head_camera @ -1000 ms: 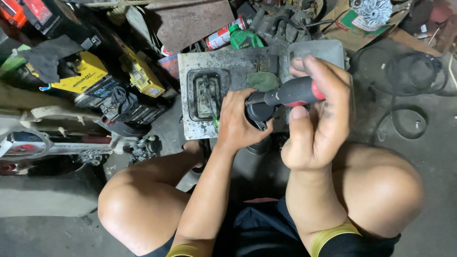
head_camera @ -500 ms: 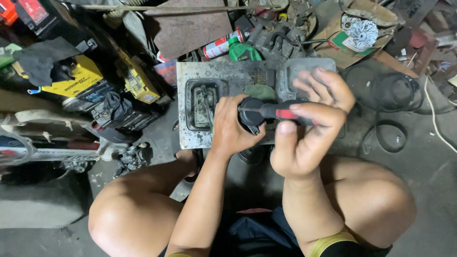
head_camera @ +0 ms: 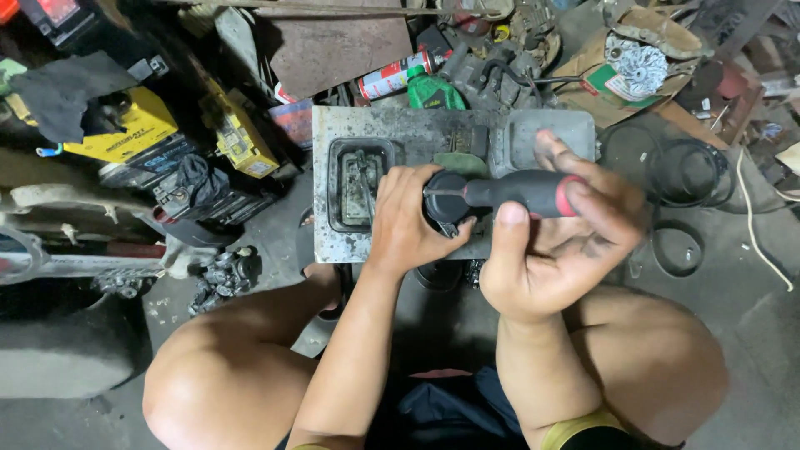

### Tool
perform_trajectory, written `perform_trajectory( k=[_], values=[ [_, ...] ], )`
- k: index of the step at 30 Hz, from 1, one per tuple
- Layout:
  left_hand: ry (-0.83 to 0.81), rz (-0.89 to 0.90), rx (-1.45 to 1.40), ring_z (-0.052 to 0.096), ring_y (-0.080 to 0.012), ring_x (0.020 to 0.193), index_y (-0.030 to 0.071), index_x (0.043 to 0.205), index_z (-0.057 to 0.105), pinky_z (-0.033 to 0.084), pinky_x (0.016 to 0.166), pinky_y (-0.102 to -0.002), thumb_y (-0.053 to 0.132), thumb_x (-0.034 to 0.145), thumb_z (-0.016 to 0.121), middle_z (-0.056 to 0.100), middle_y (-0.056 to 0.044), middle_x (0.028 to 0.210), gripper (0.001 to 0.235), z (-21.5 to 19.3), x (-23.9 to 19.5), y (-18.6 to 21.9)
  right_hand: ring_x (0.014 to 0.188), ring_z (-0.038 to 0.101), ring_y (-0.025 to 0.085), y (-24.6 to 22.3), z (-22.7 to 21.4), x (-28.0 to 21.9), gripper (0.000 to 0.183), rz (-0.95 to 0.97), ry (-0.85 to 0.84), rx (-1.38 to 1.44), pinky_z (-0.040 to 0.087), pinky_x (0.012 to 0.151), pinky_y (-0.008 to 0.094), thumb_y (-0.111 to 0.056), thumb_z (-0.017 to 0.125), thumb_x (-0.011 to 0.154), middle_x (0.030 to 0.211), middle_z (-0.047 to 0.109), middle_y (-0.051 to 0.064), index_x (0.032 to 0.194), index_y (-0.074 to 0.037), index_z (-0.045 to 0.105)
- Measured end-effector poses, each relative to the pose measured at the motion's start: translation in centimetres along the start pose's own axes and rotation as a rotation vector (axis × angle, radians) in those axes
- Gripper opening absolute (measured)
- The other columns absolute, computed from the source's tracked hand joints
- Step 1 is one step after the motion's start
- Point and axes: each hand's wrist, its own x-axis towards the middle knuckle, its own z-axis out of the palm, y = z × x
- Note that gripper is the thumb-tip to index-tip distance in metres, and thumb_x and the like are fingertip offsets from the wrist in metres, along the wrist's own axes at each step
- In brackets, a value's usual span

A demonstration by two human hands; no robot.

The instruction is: The person sits on the floor and uses a screwdriver to tighten screws on a carburetor. They rotate the carburetor to access different sides and continue adjusting the screws throughout the clip.

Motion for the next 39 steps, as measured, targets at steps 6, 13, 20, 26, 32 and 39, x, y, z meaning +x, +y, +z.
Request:
perform_trajectory(
  k=[6,13,20,26,32,39],
  values=[
    [-0.008,0.035,-0.028,0.059,-0.0345,0.099,0.002,0.125,0.053,0.048,0.087,-0.044,0.038,0.078,0.082,0.063,-0.014,0.109,0.066,0.3,-0.6,-0.6,0.108,0.049,0.026,1.3,-1.6,-0.3,0.040,0.064,-0.082,-0.036,0.043,0.101,0.036,-0.020,0.073,0.099,0.123,0.045,0.019,0.123,-0.014,0.042],
    [0.006,0.039,-0.039,0.062,-0.0345,0.100,0.001,0.122,0.054,0.048,0.094,-0.044,0.040,0.074,0.086,0.064,-0.015,0.111,0.070,0.3,-0.6,0.1,0.118,0.065,0.040,0.4,-2.3,0.2,0.026,0.149,-0.112,0.156,0.066,0.103,0.048,0.000,0.058,0.106,0.132,0.043,0.022,0.130,-0.001,0.046],
    [-0.043,0.057,-0.053,0.061,-0.0329,0.101,0.002,0.123,0.054,0.050,0.091,-0.044,0.036,0.077,0.081,0.064,-0.014,0.112,0.064,1.0,-1.0,1.1,0.112,0.056,0.032,0.0,-3.5,0.7,0.035,0.055,-0.116,-0.121,0.053,0.101,0.043,-0.026,0.067,0.102,0.120,0.050,0.020,0.122,0.000,0.057],
    [-0.076,0.086,-0.071,0.059,-0.0334,0.099,-0.001,0.123,0.053,0.048,0.090,-0.043,0.036,0.077,0.082,0.062,-0.016,0.112,0.066,1.6,-0.9,1.9,0.114,0.067,0.036,-0.4,-4.5,0.9,0.029,0.094,-0.112,-0.071,0.059,0.104,0.043,0.001,0.059,0.102,0.123,0.057,0.024,0.131,0.005,0.057],
    [-0.083,0.105,-0.068,0.061,-0.0341,0.100,0.000,0.123,0.053,0.049,0.092,-0.044,0.033,0.076,0.082,0.063,-0.016,0.113,0.064,1.9,-1.1,2.4,0.104,0.062,0.031,-0.9,-5.9,1.2,0.034,0.075,-0.091,-0.128,0.056,0.096,0.039,-0.023,0.071,0.102,0.122,0.056,0.021,0.124,0.001,0.062],
    [-0.074,0.067,-0.033,0.060,-0.0329,0.098,0.002,0.122,0.054,0.048,0.089,-0.042,0.036,0.074,0.082,0.063,-0.015,0.110,0.066,1.8,-0.7,3.3,0.115,0.072,0.037,-1.2,-6.5,1.4,0.029,0.095,-0.128,-0.074,0.060,0.101,0.043,-0.005,0.049,0.108,0.129,0.066,0.026,0.133,0.008,0.058]
  ],
)
